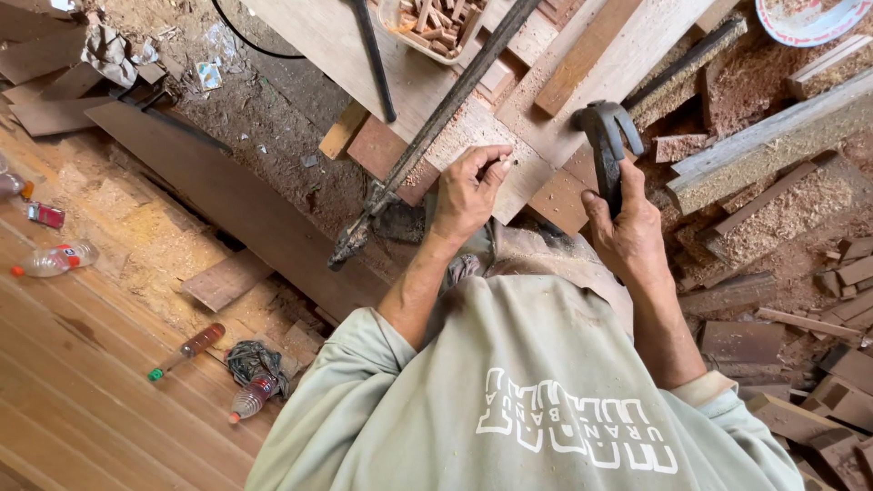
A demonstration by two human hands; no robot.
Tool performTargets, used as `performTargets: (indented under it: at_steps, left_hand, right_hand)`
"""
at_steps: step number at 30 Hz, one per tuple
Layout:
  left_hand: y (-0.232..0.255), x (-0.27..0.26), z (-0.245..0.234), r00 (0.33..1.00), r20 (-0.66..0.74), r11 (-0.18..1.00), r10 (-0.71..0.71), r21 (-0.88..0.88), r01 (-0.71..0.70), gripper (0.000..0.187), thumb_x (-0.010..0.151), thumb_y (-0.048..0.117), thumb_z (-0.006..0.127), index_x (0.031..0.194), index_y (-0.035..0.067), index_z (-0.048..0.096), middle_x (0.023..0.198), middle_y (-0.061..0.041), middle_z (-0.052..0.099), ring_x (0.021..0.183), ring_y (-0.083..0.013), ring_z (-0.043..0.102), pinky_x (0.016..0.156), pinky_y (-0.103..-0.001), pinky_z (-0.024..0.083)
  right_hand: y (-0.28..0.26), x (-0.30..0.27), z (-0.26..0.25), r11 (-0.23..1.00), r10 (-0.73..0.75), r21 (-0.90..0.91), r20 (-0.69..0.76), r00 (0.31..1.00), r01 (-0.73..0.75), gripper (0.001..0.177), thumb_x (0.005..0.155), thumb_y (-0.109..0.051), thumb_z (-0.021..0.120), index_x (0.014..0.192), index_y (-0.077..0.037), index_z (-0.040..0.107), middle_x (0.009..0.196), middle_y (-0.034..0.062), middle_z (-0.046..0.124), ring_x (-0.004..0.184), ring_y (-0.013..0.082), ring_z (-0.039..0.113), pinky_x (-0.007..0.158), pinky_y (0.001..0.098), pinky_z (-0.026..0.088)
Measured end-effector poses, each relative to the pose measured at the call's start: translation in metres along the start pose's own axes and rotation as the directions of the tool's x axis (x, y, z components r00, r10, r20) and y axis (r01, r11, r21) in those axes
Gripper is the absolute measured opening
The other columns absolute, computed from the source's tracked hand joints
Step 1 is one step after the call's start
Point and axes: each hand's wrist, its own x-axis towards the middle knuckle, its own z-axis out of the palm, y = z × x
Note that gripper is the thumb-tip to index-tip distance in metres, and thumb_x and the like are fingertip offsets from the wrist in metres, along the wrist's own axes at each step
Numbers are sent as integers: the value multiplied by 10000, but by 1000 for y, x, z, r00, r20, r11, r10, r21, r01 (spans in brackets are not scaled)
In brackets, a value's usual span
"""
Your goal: Drilling holes into a wooden frame and hammering in wooden pegs to secure the joints
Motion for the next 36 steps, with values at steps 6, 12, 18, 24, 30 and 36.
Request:
performTargets:
  at_steps: [6,12,18,24,30,36]
  left_hand:
    - [2,0,7,995,-61,992,82,96,-76,199,1002,235,718,1122,84,764,967,-127,714,916,-247,754,777,-332,623]
    - [10,0,8,993,-67,988,99,126,-90,203,1010,249,704,1130,94,755,958,-130,726,924,-253,756,794,-346,623]
    - [10,0,11,990,-68,975,120,196,-104,200,1009,279,697,1128,130,756,959,-105,730,935,-275,757,801,-365,620]
    - [-13,-4,21,979,-112,956,171,257,-138,192,1037,260,652,1141,123,739,950,-99,733,901,-261,763,789,-363,626]
    - [-32,-10,38,926,-167,868,339,434,-239,216,1067,233,597,1194,100,710,959,-91,719,868,-253,753,770,-352,636]
    - [-46,-7,43,833,-171,717,527,615,-327,233,1041,323,609,1215,201,705,993,-2,702,915,-191,741,787,-321,622]
  right_hand:
    - [16,0,4,999,26,36,2,1000,-26,495,1076,-274,676,1492,-128,451,939,337,664,844,524,679,651,570,502]
    - [8,-3,1,999,35,29,6,999,-35,472,1083,-269,668,1475,-112,457,909,334,658,815,519,674,639,566,494]
    - [8,-2,-1,999,41,28,22,999,-42,466,1087,-281,660,1477,-127,457,931,338,650,841,534,667,670,575,495]
    - [-2,-3,-3,998,39,49,20,999,-40,461,1093,-292,655,1480,-132,463,952,333,658,855,509,677,680,566,513]
    - [-21,-9,-13,996,18,91,69,997,-24,503,1137,-308,542,1591,-170,373,949,298,675,721,394,664,650,506,547]
    - [-22,-28,-18,991,-32,136,89,995,20,457,1160,-269,403,1594,-132,354,811,211,660,555,264,629,531,401,536]
